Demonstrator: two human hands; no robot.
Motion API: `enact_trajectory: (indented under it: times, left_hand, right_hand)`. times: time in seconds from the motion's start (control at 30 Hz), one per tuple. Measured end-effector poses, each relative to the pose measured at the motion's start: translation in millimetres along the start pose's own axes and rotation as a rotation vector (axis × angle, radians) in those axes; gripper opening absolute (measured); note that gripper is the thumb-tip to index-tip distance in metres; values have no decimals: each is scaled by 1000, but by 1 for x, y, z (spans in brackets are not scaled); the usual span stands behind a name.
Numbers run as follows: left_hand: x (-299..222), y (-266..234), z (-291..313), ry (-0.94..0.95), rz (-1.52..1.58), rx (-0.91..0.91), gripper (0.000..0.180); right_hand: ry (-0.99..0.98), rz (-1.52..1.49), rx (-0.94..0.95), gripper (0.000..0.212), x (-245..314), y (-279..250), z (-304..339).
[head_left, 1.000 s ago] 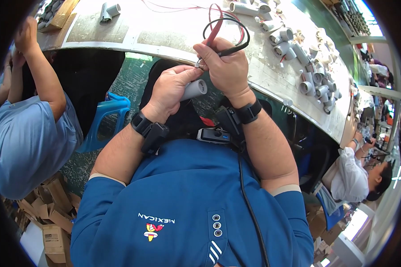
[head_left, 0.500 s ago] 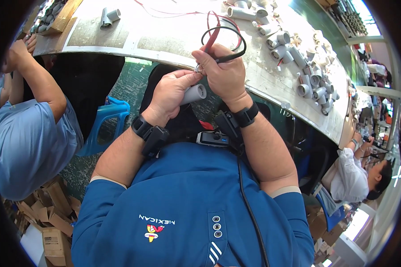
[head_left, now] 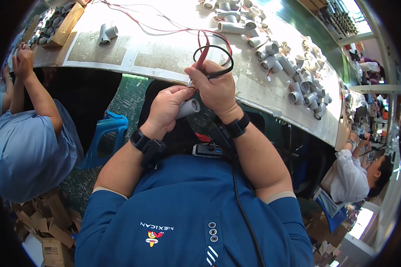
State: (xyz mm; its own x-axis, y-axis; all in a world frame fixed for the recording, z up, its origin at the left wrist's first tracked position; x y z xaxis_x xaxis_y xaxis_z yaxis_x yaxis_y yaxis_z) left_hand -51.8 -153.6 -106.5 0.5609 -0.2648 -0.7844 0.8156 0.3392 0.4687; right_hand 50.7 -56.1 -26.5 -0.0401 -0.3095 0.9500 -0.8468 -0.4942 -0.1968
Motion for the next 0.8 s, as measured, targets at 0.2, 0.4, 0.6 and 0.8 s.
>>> enact_trajectory:
  times: [0.2,0.4,0.6,0.8]
  left_hand:
    - [-7,-2,3,11,-25,-37,19]
    - [-79,-13,23,305,-468,-225,17]
    - [-194,-33,-36,568,-1131,-512,21]
    - [-219,47,-83,1097,-1466,-732,28]
  right_hand:
    - [-25,6,4,15,12,5,-4]
    - [151,-317,-250,19,3,-59,-1]
    - [116,-425,-394,21,-14,-116,-4]
    - [109,-456,-383,21,-24,-124,-2]
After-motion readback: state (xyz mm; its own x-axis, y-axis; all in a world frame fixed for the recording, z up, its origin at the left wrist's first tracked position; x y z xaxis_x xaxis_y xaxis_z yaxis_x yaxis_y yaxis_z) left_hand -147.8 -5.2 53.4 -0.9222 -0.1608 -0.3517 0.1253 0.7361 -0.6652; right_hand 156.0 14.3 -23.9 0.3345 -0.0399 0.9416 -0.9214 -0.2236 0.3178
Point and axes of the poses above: each hand's wrist, its own z-axis away from the middle knuckle, its own y-axis out of the palm, x = y × z, the point moved 5 cm from there along -z, towards the middle knuckle, and after that the axes turned 6 degrees about -z, right-handed, at the moved point
